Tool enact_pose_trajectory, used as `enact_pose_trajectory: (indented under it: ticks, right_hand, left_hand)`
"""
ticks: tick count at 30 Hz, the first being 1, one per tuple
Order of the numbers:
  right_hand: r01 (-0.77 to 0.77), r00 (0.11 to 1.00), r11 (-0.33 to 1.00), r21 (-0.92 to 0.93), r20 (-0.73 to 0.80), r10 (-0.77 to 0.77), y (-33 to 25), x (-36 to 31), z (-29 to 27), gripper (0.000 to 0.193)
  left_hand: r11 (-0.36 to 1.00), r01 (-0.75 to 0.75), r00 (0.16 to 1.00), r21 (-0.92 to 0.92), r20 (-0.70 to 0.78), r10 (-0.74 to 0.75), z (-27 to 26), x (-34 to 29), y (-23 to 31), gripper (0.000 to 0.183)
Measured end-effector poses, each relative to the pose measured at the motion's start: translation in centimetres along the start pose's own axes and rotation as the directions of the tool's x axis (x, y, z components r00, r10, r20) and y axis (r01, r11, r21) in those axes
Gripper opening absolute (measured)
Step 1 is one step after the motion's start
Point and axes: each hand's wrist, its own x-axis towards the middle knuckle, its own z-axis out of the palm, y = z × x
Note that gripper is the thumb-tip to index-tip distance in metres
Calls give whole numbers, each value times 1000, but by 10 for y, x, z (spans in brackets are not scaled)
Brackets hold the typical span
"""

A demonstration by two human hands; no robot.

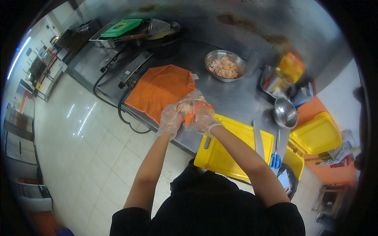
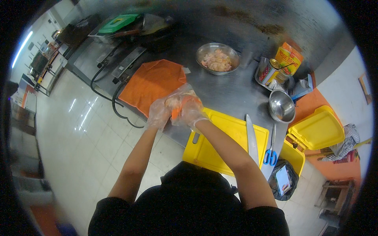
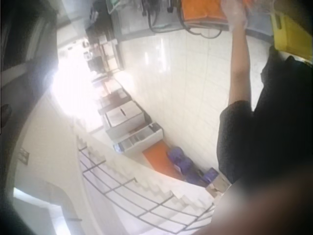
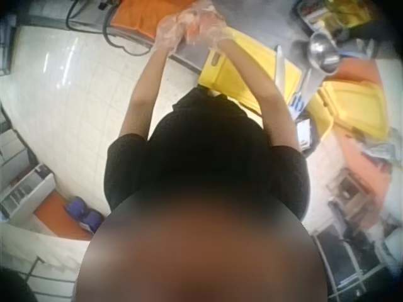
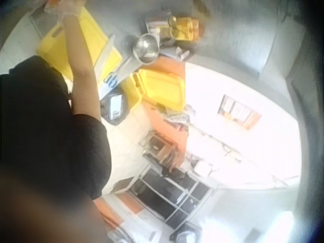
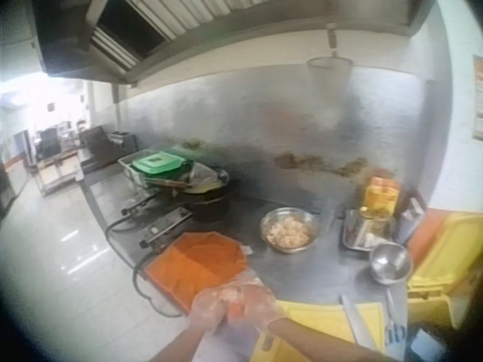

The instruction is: The person cuts raw chicken pieces into smaller strips on a yellow cutting board using a knife. The person wears gloves and repeatedly slices the chicken, moving pieces aside as they are cut.

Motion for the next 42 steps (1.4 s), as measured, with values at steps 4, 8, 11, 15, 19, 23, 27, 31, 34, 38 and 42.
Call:
enact_pose_trajectory:
  ticks: [4,8,11,15,19,23,27,31,34,38,42]
  right_hand:
    - [-14,996,990,139,-88,26,13,-12,-5,62]
    - [-335,930,893,-301,46,364,15,-5,-21,52]
    - [-40,950,794,-606,222,218,17,4,-33,48]
    - [-169,961,961,-217,179,210,22,3,-46,46]
    - [-15,981,994,-111,192,36,21,2,-62,46]
    - [-193,961,981,-7,203,190,12,13,-73,47]
    - [-51,982,985,-162,173,79,14,11,-59,41]
    - [24,997,991,-135,-74,-34,32,2,-26,44]
    - [-143,986,990,-5,82,143,43,8,-15,52]
    - [-154,976,898,-412,81,204,37,16,-27,52]
    - [-50,952,932,-360,265,154,16,4,-60,40]
  left_hand:
    - [873,-406,908,272,9,419,10,1,-12,43]
    - [828,-499,866,254,153,475,21,-9,-15,46]
    - [747,-483,867,457,130,482,35,-25,-10,45]
    - [656,-422,860,626,48,507,51,-28,-12,39]
    - [737,-485,805,471,-90,587,52,-14,-14,37]
    - [922,-381,893,63,-232,385,46,-6,0,37]
    - [887,-462,875,-7,-167,455,39,-9,7,31]
    - [878,-404,905,257,-28,424,43,-14,-9,31]
    - [813,-455,880,364,42,474,51,-21,-21,34]
    - [640,-553,768,533,29,639,53,-30,-19,43]
    - [648,-533,744,544,-64,665,51,-30,-4,43]
